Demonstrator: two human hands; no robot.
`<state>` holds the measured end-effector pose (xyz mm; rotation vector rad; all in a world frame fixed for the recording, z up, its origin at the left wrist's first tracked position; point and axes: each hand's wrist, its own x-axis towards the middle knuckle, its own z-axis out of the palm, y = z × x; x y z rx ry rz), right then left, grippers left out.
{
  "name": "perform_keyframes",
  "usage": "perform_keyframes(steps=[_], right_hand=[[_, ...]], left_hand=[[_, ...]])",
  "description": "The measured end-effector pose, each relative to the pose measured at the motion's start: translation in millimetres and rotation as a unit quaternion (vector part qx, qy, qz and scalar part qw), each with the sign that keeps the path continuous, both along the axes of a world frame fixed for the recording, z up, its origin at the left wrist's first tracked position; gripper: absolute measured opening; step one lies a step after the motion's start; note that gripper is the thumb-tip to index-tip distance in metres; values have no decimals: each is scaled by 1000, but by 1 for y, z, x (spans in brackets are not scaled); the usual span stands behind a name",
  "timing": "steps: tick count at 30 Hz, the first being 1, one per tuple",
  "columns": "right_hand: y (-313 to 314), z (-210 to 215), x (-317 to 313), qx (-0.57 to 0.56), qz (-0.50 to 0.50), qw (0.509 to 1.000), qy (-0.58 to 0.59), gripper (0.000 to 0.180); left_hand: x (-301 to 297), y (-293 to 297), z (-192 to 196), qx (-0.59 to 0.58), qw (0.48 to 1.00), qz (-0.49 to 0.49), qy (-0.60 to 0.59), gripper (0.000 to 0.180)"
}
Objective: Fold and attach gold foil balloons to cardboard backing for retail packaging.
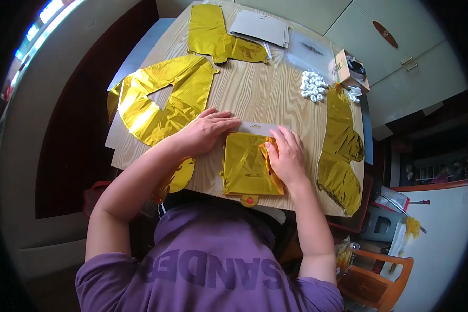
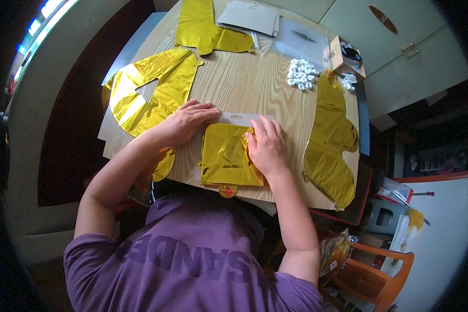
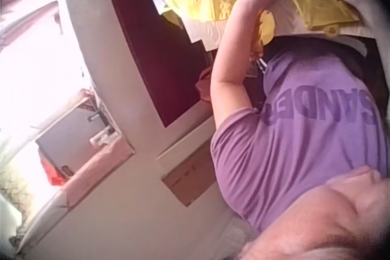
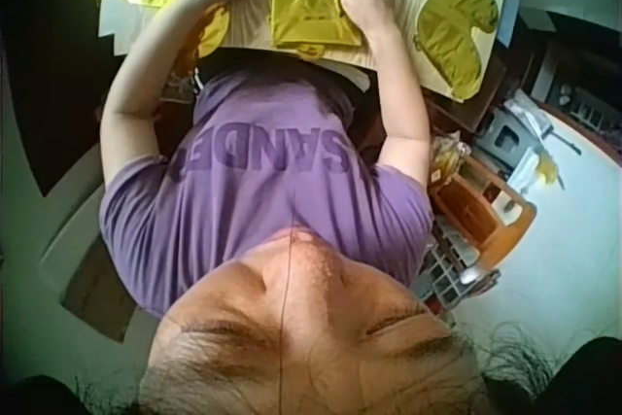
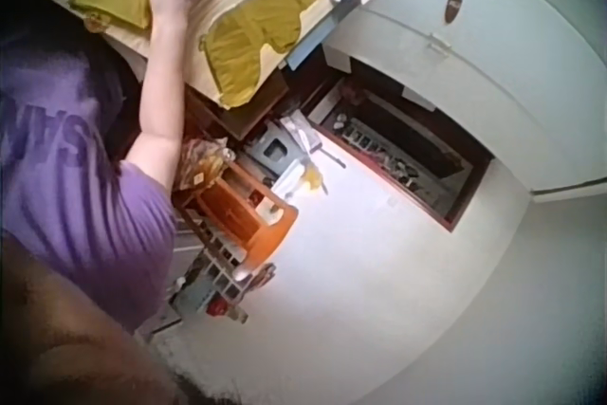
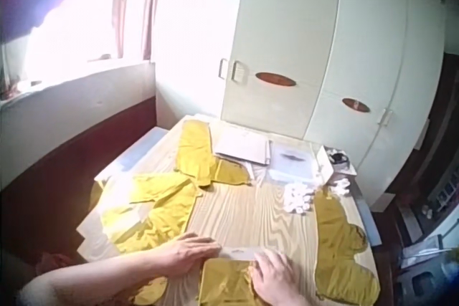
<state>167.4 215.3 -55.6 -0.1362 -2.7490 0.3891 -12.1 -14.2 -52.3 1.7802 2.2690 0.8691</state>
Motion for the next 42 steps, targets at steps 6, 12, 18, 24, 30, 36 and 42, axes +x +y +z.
perform_keyframes(steps=[6, 12, 18, 24, 30, 36, 42], right_hand=[[-4, 21, 1, -30, 10, 999, -2, 30], [3, 8, -15, -16, -20, 999, 27, 29], [-16, 49, 21, 19, 47, 998, 25, 38], [-42, 62, 70, 78, 213, 973, -32, 40], [-54, 34, 66, 114, 198, 972, 55, 30], [-68, 29, 64, 106, 165, 974, 115, 31], [-82, 20, 64, 90, 162, 977, 108, 35]], left_hand=[[19, -3, 12, 65, 998, -14, 9, 37], [15, 8, 13, 67, 996, -20, -48, 31], [17, 9, 17, 69, 994, 10, -85, 31], [12, 19, 33, -15, 993, 29, -111, 35], [4, 31, 38, -87, 990, 20, -109, 36], [-2, 35, 43, -134, 971, 76, -183, 34], [-4, 37, 48, -169, 955, 123, -212, 38]])
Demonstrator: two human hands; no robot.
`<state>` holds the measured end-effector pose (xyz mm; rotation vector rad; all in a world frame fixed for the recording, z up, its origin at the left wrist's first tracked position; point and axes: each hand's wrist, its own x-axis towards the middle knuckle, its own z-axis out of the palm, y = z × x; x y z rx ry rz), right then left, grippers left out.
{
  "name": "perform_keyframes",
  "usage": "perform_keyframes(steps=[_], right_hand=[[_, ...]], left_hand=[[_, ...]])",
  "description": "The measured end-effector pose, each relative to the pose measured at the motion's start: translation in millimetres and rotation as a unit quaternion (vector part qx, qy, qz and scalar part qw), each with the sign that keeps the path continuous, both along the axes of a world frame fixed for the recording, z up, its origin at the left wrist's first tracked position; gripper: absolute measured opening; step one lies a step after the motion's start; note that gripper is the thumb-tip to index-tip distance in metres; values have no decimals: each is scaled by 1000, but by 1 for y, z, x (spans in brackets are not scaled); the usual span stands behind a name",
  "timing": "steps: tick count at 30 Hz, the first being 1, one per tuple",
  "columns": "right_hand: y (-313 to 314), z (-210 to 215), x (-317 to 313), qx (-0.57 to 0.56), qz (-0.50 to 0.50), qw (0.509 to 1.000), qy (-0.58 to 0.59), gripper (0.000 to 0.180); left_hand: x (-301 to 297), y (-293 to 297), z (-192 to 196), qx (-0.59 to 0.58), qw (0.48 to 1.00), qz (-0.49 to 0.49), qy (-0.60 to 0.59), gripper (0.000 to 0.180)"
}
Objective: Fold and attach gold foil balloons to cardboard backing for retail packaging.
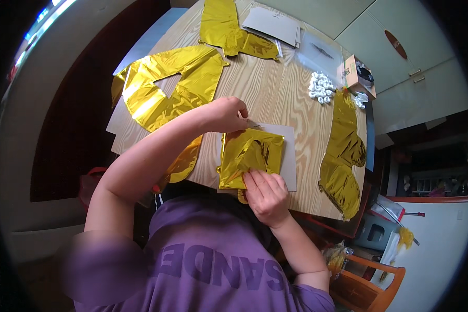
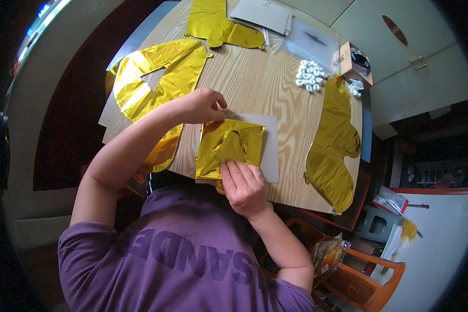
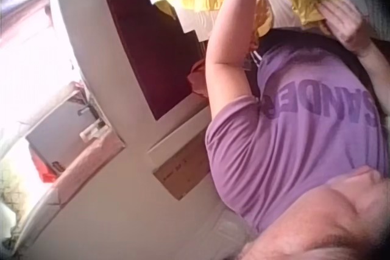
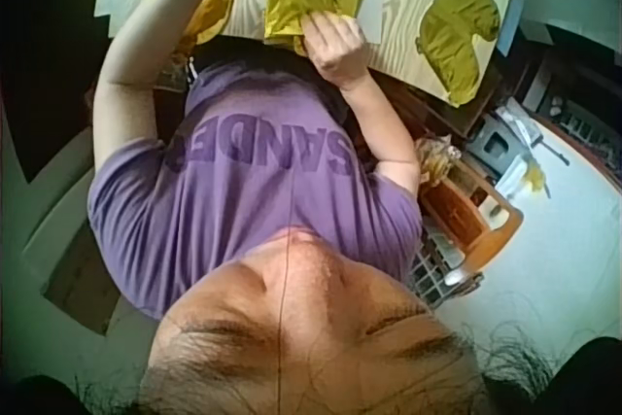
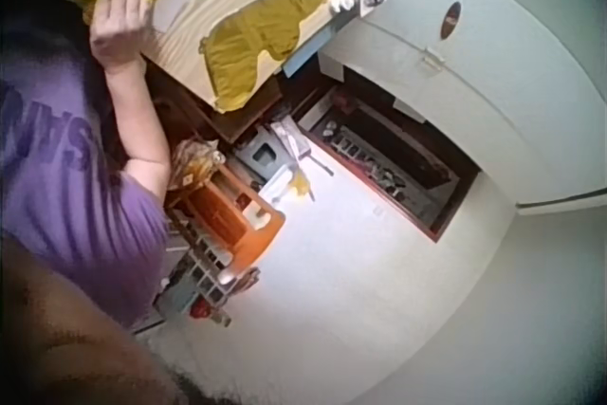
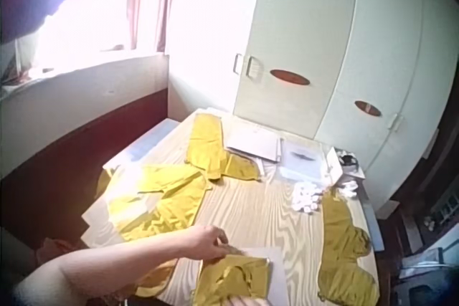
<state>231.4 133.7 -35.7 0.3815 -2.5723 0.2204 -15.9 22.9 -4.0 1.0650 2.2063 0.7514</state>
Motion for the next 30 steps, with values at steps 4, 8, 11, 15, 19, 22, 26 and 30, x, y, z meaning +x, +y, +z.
perform_keyframes(steps=[4, 8, 11, 15, 19, 22, 26, 30], right_hand=[[-1, 3, -1, -10, -11, 1000, 11, 31], [0, 5, -2, -33, -20, 999, 12, 32], [1, 6, -3, -30, -23, 999, 10, 32], [2, 7, -6, -21, -16, 1000, 12, 31], [1, 11, -8, -11, -8, 1000, 3, 32], [3, 8, -6, -50, -6, 999, 6, 33], [12, 10, -5, -125, -6, 992, 3, 38], [17, 17, -6, -165, -12, 986, 0, 43]], left_hand=[[-1, -7, 17, -35, 998, 32, -32, 39], [-7, -19, 6, 32, 961, 106, -254, 41], [0, -25, 4, 43, 949, 108, -292, 44], [13, -24, 1, 47, 958, 134, -250, 44], [21, -22, -4, 80, 938, 163, -297, 40], [21, -25, 0, 95, 910, 186, -358, 35], [8, -39, 1, 111, 890, 154, -414, 36], [-1, -44, -9, 130, 908, 99, -387, 36]])
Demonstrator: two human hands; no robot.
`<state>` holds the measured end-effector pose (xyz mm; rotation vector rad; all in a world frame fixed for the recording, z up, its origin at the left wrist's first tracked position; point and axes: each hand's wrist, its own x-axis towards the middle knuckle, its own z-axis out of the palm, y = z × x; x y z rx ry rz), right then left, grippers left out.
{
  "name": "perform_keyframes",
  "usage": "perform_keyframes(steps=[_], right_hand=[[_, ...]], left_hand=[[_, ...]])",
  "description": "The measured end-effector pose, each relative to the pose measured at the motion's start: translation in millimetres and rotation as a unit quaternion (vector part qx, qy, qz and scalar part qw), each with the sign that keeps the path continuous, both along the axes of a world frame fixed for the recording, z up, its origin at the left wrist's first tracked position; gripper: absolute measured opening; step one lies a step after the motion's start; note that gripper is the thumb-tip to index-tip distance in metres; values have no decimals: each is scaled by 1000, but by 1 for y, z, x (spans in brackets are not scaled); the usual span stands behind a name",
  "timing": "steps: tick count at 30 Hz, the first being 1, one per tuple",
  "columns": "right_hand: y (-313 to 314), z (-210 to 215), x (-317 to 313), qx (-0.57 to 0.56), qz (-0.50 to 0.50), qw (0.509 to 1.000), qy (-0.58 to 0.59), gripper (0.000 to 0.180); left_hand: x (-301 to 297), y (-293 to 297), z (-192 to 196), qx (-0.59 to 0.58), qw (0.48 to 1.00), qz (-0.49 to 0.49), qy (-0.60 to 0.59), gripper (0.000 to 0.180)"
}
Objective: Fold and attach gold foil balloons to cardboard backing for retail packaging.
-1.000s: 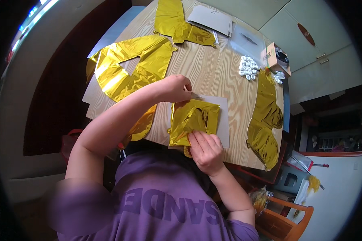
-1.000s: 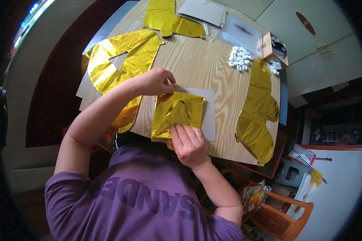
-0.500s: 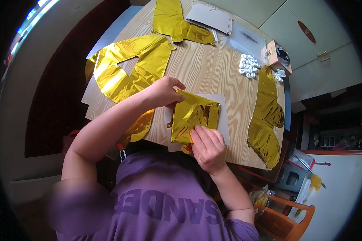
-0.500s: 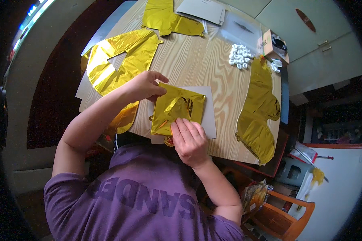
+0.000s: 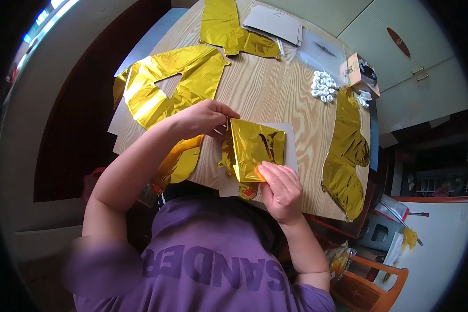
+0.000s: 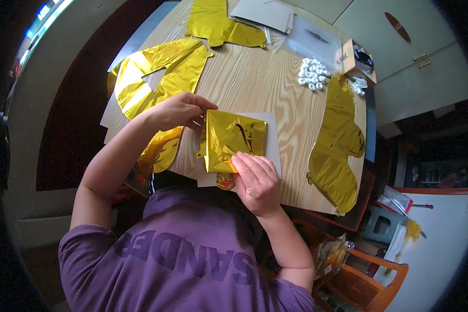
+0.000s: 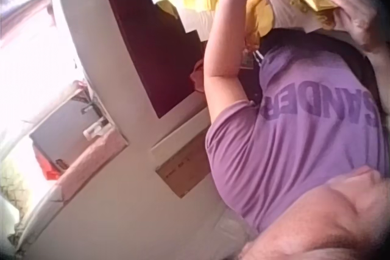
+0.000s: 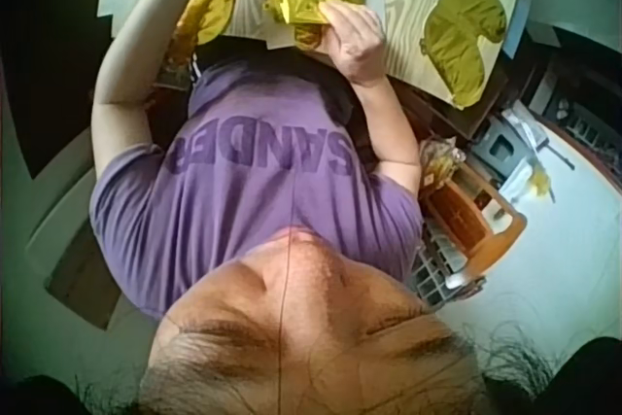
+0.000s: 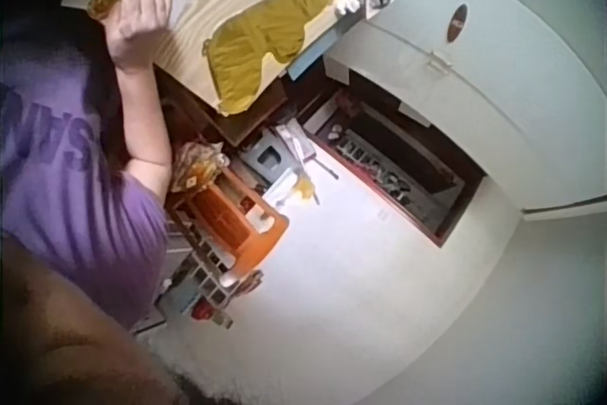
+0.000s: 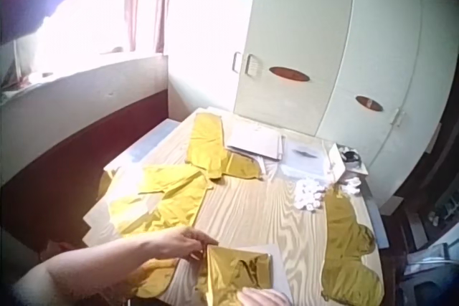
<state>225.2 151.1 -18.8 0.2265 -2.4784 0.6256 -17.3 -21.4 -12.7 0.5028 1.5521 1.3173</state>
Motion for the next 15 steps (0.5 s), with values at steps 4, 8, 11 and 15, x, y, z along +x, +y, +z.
perform_keyframes(steps=[4, 8, 11, 15], right_hand=[[2, 0, -2, 2, 1, 1000, 4, 43], [-1, 1, -2, 19, 5, 1000, 7, 42], [-3, 0, -2, 40, 13, 999, 15, 40], [-5, -3, -1, 81, 14, 996, 12, 38]], left_hand=[[4, 3, 2, -37, 996, -2, 77, 30], [12, 10, -4, -45, 992, 39, 111, 26], [15, 12, -23, -26, 992, 81, 93, 24], [21, 13, -21, -24, 990, 114, 75, 22]])
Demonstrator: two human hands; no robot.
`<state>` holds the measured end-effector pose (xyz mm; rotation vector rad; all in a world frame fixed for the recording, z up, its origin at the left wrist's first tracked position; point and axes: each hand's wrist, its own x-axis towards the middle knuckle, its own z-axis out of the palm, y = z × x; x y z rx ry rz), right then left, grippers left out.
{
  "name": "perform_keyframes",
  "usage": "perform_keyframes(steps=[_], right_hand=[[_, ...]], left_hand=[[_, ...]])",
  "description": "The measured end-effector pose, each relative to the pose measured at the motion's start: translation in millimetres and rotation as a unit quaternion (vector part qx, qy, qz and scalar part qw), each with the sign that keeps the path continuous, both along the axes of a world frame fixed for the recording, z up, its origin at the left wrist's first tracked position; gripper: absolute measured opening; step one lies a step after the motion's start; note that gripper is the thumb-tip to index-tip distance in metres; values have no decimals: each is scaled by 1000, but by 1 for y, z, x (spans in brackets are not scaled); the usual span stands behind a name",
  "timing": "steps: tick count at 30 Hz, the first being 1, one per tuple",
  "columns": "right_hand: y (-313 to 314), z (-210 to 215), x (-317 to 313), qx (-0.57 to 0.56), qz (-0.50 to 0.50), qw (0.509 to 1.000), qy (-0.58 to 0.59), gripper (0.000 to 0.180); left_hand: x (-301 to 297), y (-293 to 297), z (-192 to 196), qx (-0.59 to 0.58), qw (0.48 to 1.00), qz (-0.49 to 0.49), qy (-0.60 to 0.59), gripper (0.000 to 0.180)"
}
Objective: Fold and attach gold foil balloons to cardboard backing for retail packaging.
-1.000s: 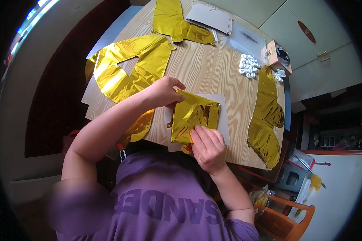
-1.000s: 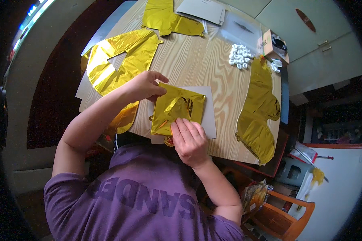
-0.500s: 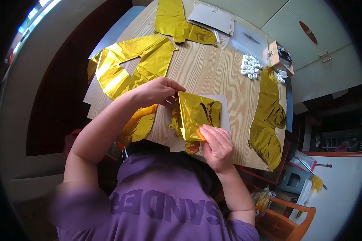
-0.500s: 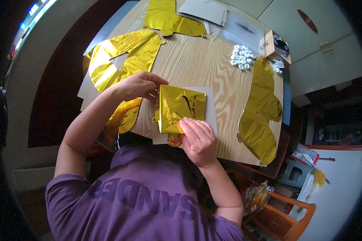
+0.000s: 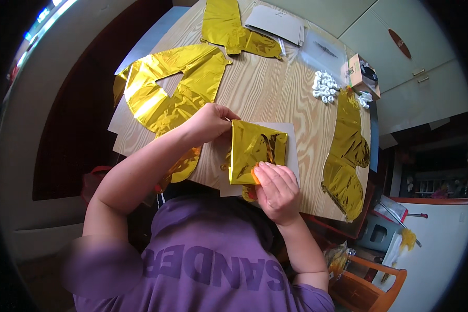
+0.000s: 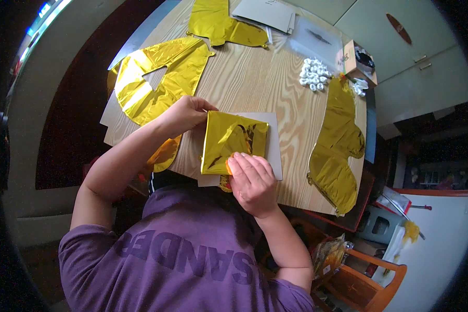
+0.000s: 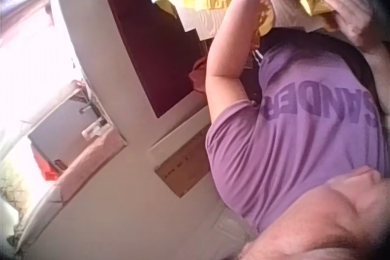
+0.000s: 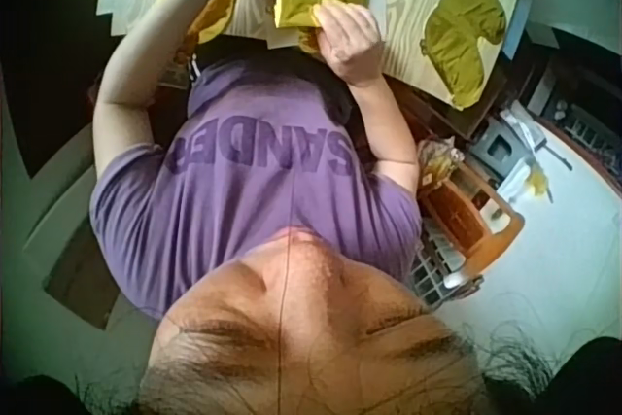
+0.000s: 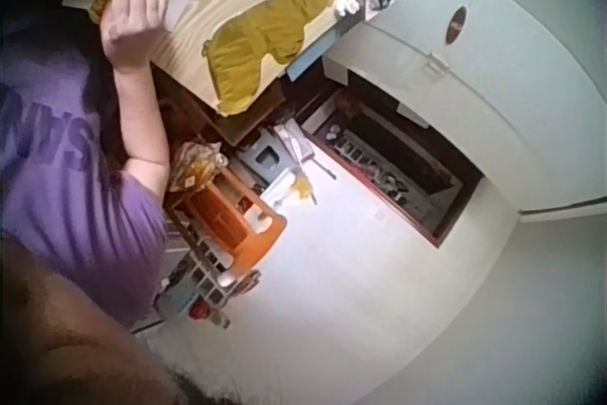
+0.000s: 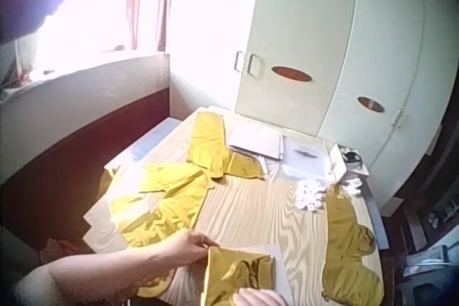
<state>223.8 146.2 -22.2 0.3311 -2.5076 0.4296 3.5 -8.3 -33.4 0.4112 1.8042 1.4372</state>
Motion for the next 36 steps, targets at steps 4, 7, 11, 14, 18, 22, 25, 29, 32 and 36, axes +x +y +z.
perform_keyframes(steps=[4, 7, 11, 14, 18, 22, 25, 29, 32, 36], right_hand=[[-6, -5, 0, 52, 1, 999, -1, 33], [-10, -6, 0, 84, 8, 996, -11, 34], [-12, 1, -1, 88, 14, 996, -28, 36], [-8, 14, -2, 94, 18, 995, -32, 35], [0, 17, -4, 107, 23, 993, -53, 32], [4, -1, -3, 85, 37, 993, -72, 31], [4, -3, -5, 69, 34, 994, -76, 33], [3, -2, -6, 70, 31, 994, -78, 32], [3, -5, -6, 72, 33, 993, -86, 32], [3, -3, -6, 70, 39, 992, -96, 34]], left_hand=[[4, -2, 13, -12, 1000, 13, -24, 21], [4, -3, 13, -4, 996, 29, -80, 21], [2, -4, 14, 6, 982, 28, -185, 22], [9, -2, 15, 34, 966, 61, -249, 21], [19, -2, 3, 48, 951, 89, -293, 18], [20, -4, 9, 4, 959, 59, -279, 28], [8, -9, 9, -8, 950, 5, -312, 35], [6, -8, 20, -24, 945, 29, -325, 40], [10, -6, 24, -38, 962, 37, -270, 41], [11, -12, 11, -33, 985, -21, -168, 38]])
